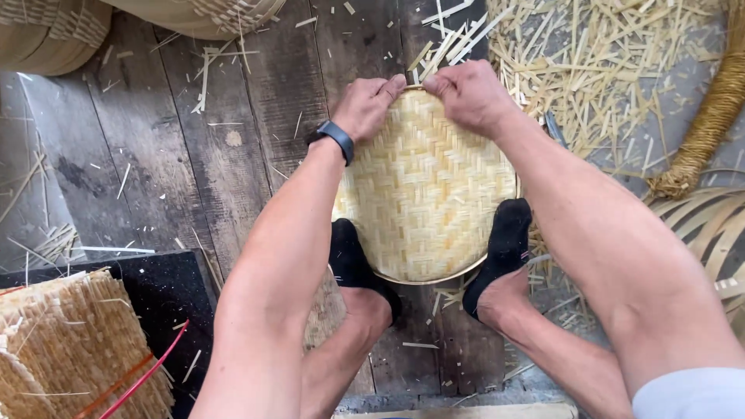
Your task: Assembling and trimming bamboo sieves or steamers using woven bamboo mats and wooden rings.
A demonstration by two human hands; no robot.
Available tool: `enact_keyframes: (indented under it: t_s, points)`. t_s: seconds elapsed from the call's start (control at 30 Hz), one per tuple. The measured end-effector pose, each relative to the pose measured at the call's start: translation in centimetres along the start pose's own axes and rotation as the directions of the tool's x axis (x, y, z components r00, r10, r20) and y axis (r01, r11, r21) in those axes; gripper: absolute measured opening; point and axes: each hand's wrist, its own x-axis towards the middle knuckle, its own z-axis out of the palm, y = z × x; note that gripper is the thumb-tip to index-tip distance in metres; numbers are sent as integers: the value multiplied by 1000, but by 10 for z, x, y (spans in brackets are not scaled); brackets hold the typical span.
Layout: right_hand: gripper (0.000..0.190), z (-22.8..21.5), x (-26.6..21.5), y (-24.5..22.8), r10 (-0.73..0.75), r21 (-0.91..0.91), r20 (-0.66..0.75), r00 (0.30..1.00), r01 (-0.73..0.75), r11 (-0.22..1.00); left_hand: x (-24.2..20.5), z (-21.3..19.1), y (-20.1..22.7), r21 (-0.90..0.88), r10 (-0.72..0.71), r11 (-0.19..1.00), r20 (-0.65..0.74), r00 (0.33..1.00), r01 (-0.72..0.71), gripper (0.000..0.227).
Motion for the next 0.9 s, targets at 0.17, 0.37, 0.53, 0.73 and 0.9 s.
enact_keyframes:
  t_s: [0.17, 0.37, 0.53, 0.73, 0.9]
  points:
    - [32, 1, -10, 16, -21, 69, -155, 988, 32, 997, 22, 8, -14, -237, -51, 970, 25, 998, 55, 47]
    - [64, 34, -57, 94, 112, -18, -363, 925, -127, 992, -6, 9, -25, -191, 118, 967, -243, 963, -167, 35]
    - [73, 40, -55, 98, 416, 353, -208, 885, -329, 876, -41, 15, -35, -11, 267, 947, -527, 807, -320, 31]
    - [55, 7, -79, 102, 367, 185, -343, 865, -320, 929, -98, 21, -79, 147, 375, 892, -768, 519, -427, 31]
    - [43, -131, -193, 38, 28, -353, -347, 938, -158, 922, -165, 0, -138, -22, 46, 995, -755, 655, -94, 28]
